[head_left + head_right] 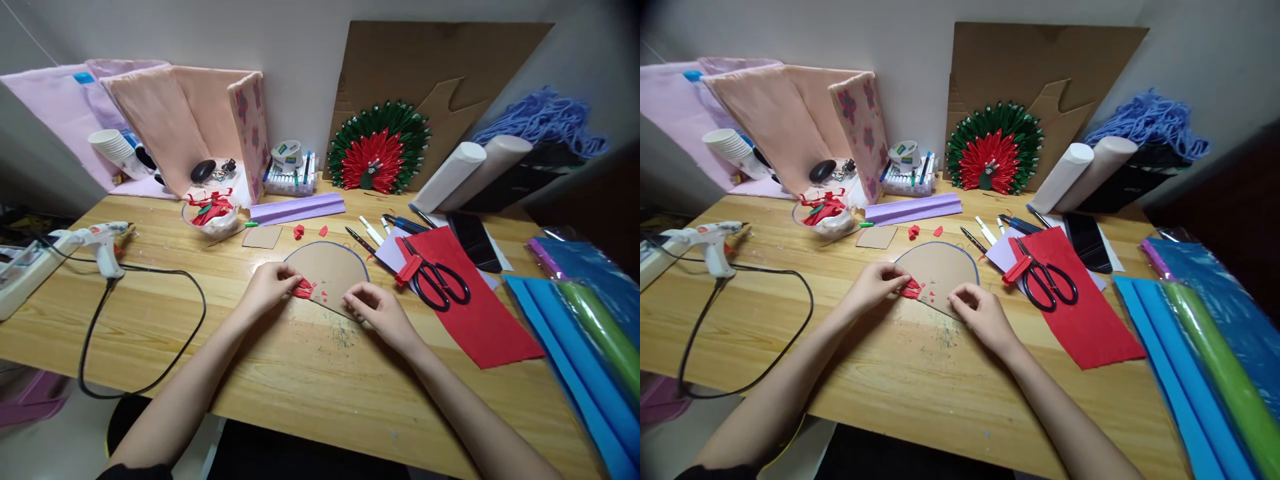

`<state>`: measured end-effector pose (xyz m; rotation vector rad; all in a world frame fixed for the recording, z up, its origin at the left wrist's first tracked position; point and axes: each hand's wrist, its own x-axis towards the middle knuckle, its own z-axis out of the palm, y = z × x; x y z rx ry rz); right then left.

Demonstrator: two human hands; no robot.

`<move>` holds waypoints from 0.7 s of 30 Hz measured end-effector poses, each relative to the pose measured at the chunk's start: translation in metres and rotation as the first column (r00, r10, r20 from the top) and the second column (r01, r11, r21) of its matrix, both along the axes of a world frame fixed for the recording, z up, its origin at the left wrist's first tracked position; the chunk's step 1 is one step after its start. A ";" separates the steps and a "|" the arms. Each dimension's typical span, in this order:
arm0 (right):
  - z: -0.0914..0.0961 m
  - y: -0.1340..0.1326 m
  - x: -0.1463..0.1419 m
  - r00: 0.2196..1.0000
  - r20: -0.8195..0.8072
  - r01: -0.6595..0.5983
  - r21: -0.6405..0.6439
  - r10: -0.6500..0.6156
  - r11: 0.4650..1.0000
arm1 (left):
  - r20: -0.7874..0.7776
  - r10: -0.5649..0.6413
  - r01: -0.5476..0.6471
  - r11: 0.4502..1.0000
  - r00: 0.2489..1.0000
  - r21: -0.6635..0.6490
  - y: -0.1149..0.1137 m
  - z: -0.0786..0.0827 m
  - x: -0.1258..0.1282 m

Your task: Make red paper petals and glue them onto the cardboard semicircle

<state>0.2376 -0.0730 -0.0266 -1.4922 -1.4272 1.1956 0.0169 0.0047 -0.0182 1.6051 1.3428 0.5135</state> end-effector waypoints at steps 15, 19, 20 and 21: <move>-0.003 0.017 -0.023 0.938 0.294 -0.260 0.246 0.184 0.934 | -0.050 -0.007 0.011 0.997 0.999 0.082 -0.004 -0.003 0.004; -0.006 0.025 -0.027 0.931 0.321 -0.267 0.279 0.173 0.922 | -0.002 0.002 -0.002 0.999 1.000 0.046 -0.004 -0.003 0.005; -0.006 0.027 -0.028 0.935 0.313 -0.258 0.287 0.164 0.922 | 0.011 -0.007 0.006 1.000 1.000 0.030 -0.004 -0.003 0.005; -0.007 0.028 -0.028 0.940 0.303 -0.250 0.294 0.158 0.923 | 0.019 -0.018 0.018 1.000 1.000 0.018 -0.004 -0.003 0.005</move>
